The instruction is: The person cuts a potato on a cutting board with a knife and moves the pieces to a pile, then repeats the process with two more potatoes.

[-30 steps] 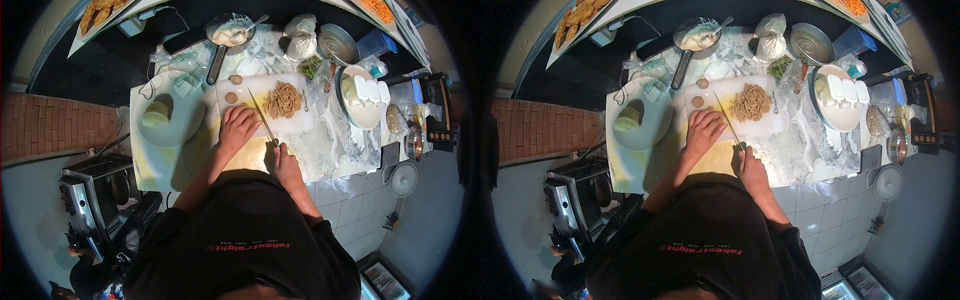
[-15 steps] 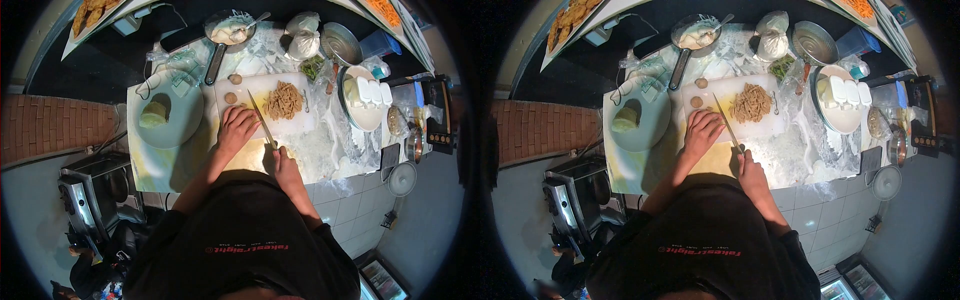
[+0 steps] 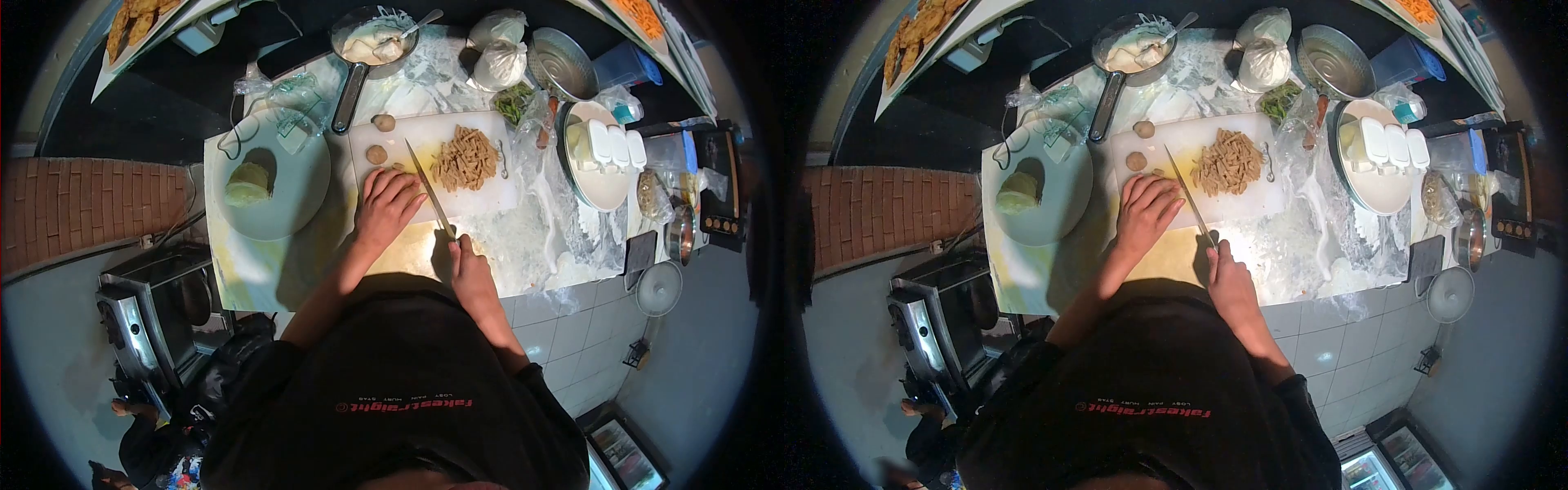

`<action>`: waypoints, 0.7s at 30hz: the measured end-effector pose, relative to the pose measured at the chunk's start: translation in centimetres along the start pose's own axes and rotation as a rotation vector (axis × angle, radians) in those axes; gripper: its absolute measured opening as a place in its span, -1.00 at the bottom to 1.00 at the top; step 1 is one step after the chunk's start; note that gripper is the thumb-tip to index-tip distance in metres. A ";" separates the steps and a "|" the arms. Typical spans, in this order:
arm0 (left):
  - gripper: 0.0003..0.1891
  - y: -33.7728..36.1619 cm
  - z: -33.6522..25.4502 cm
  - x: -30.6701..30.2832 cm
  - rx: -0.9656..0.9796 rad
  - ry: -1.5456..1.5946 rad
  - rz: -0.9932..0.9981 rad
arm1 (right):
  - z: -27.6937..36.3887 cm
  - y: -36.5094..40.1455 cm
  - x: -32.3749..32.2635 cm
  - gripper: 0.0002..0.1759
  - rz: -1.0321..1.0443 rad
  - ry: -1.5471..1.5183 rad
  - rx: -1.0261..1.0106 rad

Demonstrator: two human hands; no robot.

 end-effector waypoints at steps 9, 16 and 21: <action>-0.78 -0.1 0.0 -0.1 0.001 0.018 0.002 | 0.0 -0.1 0.2 -0.63 0.013 0.028 -0.005; -0.78 -0.1 0.1 0.0 0.007 0.016 0.002 | -0.3 -0.8 -0.1 -0.60 0.092 -0.015 0.014; -0.79 -0.1 -0.1 0.0 0.009 -0.002 0.006 | -0.3 -1.6 0.7 -0.58 -0.025 -0.022 -0.029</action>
Point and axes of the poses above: each hand's wrist, its own y-axis away from the middle knuckle, its own x-axis out of the palm, z = x × y, the point moved 2 cm from there along -y, towards the middle knuckle, and after that the axes turned 14 degrees about y, right-handed, at the moved point
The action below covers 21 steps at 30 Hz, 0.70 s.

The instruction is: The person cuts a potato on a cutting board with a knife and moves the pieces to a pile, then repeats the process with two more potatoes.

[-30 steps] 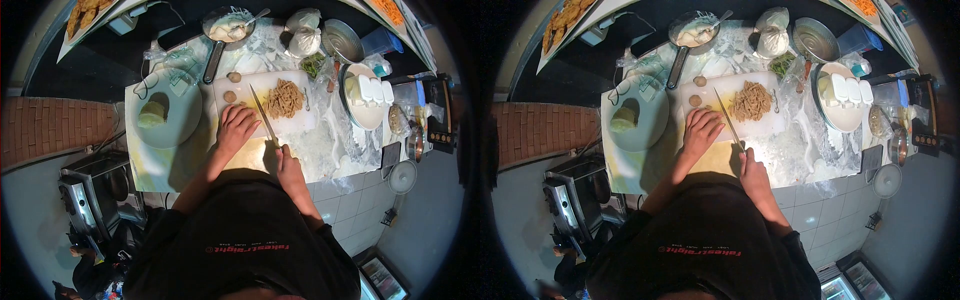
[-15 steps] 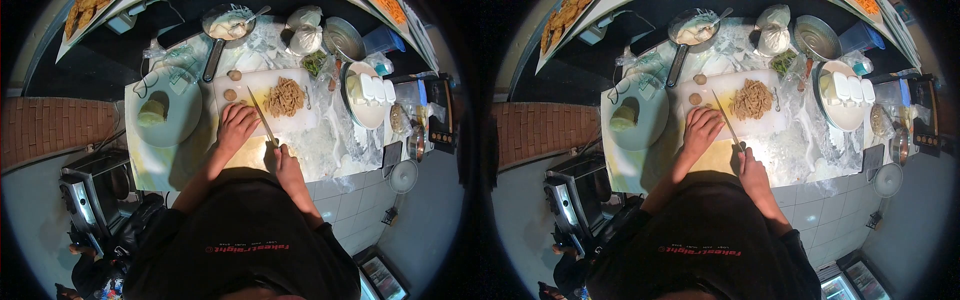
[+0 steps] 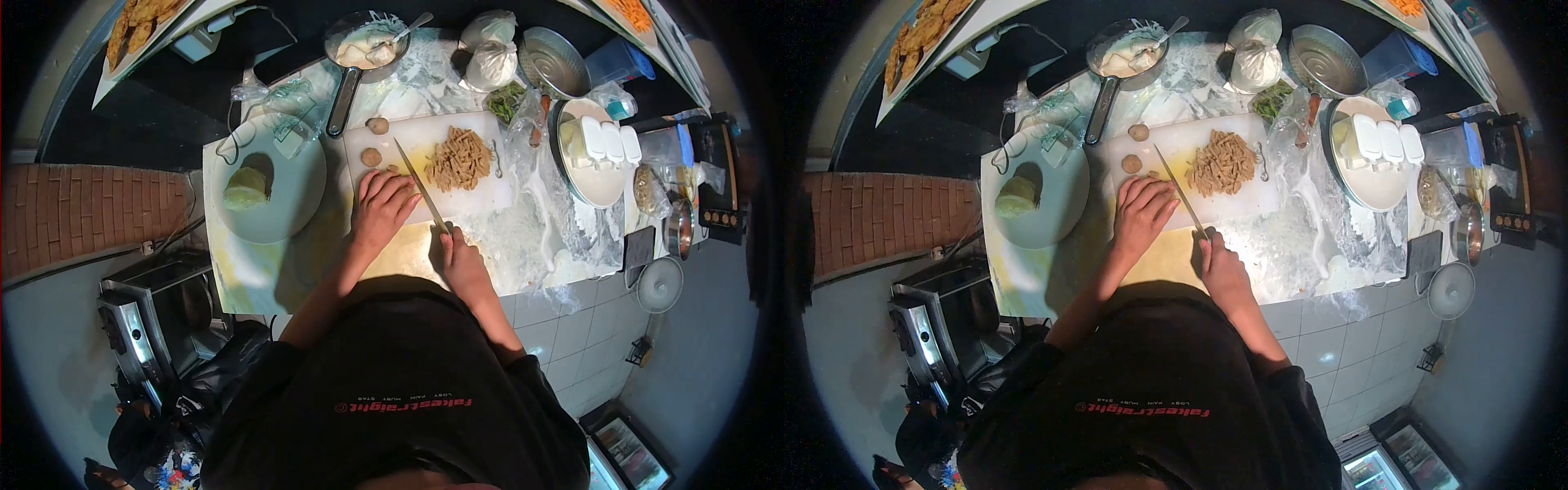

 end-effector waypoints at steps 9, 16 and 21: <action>-0.78 -0.4 -0.7 -0.1 -0.022 -0.017 -0.029 | -0.3 -0.2 -0.8 -0.59 -0.072 0.143 0.072; -0.88 -1.5 -0.2 1.0 0.041 -0.029 0.002 | -1.4 0.4 -1.0 -0.57 -0.034 -0.066 0.091; -0.86 -2.2 0.1 0.9 0.012 0.077 -0.016 | -1.7 0.8 -1.3 -0.57 -0.044 -0.100 0.110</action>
Point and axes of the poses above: each hand's wrist, its own y-axis away from the middle knuckle, its own x-axis out of the palm, z = x × y, the point moved 2 cm from there along -y, towards the middle knuckle, and after that the axes turned 14 degrees about y, right-handed, at the moved point
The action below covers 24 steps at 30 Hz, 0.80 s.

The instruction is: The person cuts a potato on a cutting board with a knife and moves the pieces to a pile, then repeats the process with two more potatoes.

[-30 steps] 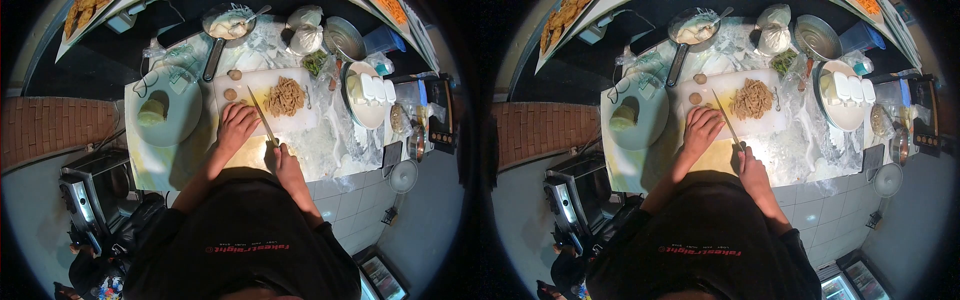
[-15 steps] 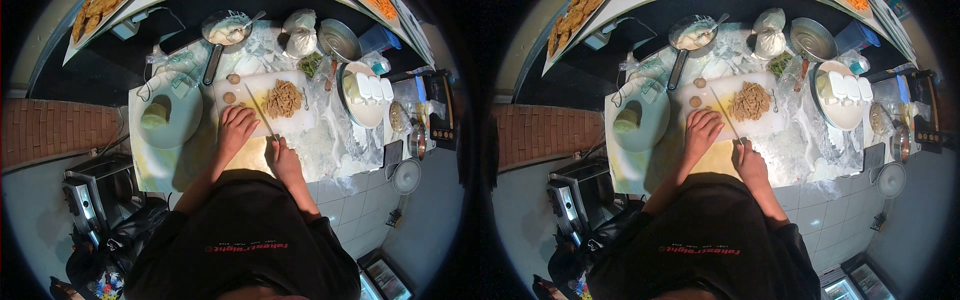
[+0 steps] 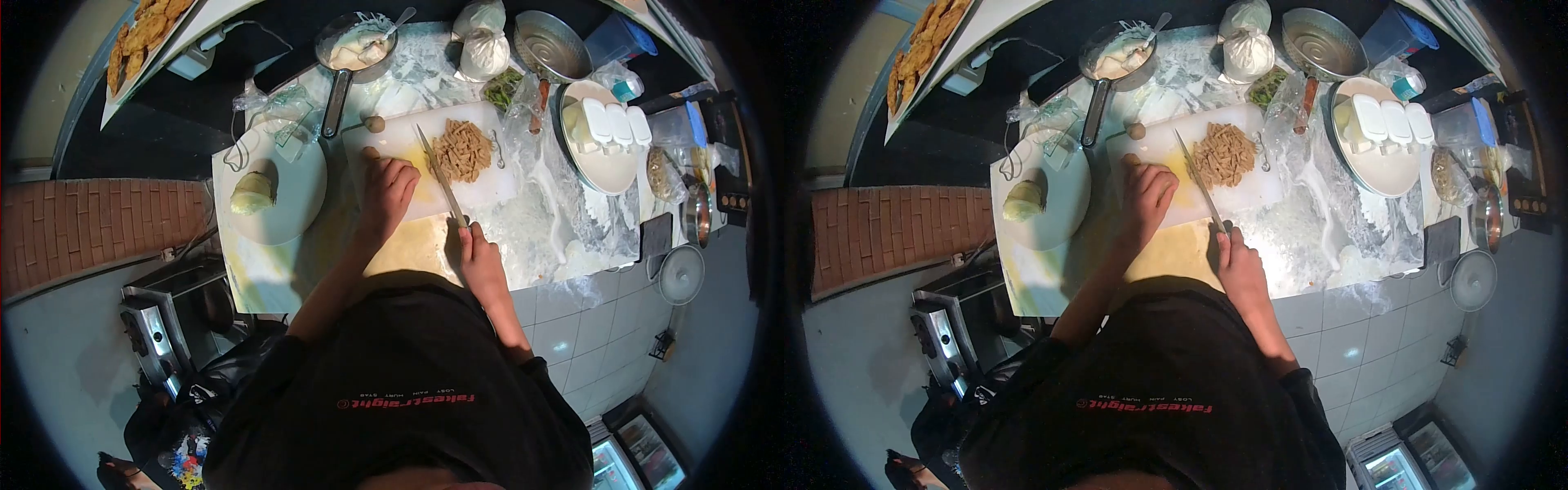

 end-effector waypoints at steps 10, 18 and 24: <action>-0.80 0.2 1.0 -1.2 -0.119 -0.028 -0.009 | 0.1 0.5 -0.2 -0.58 0.027 -0.019 -0.043; -0.74 0.8 0.8 -2.5 -0.186 -0.221 0.006 | -0.1 1.1 1.5 -0.54 0.059 -0.047 -0.087; -0.74 0.3 0.8 -1.2 -0.080 -0.234 0.008 | 0.6 1.6 0.1 -0.52 0.112 -0.062 -0.029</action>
Point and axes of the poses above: each hand's wrist, its own y-axis away from the middle knuckle, its own x-axis out of the palm, z = x × y, the point moved 2 cm from there along -y, towards the middle knuckle, and after that the axes turned 14 degrees about y, right-handed, at the moved point
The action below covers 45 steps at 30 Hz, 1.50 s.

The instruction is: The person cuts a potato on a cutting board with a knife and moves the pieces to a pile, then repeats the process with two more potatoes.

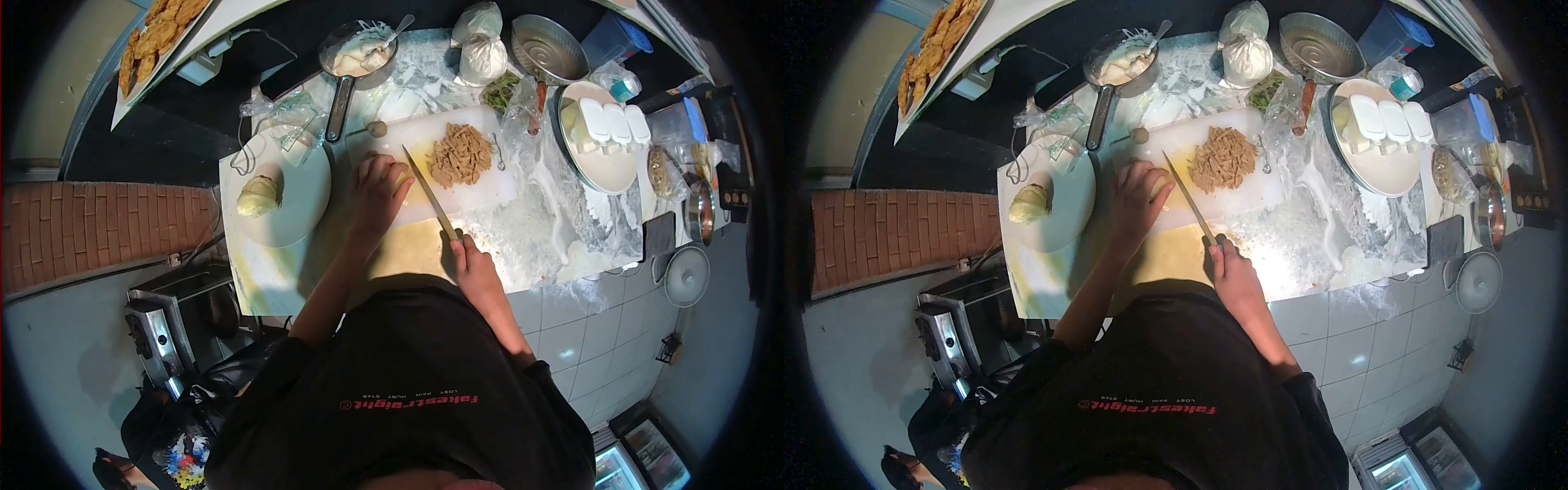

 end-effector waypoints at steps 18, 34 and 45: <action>-0.87 -0.8 0.5 -1.6 0.001 0.063 -0.051 | -1.4 2.6 -0.2 -0.56 -0.016 -0.023 0.021; -0.85 -1.2 0.4 0.2 0.028 0.370 0.186 | -1.7 1.4 -1.4 -0.57 -0.137 0.021 0.001; -0.78 1.1 0.0 -0.7 0.072 0.210 0.036 | -1.3 2.0 0.9 -0.52 -0.001 0.003 0.045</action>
Point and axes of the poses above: each hand's wrist, its own y-axis away from the middle knuckle, its own x-axis out of the palm, z = x × y, the point moved 2 cm from there along -y, towards the middle knuckle, and after that the axes turned 14 degrees about y, right-handed, at the moved point
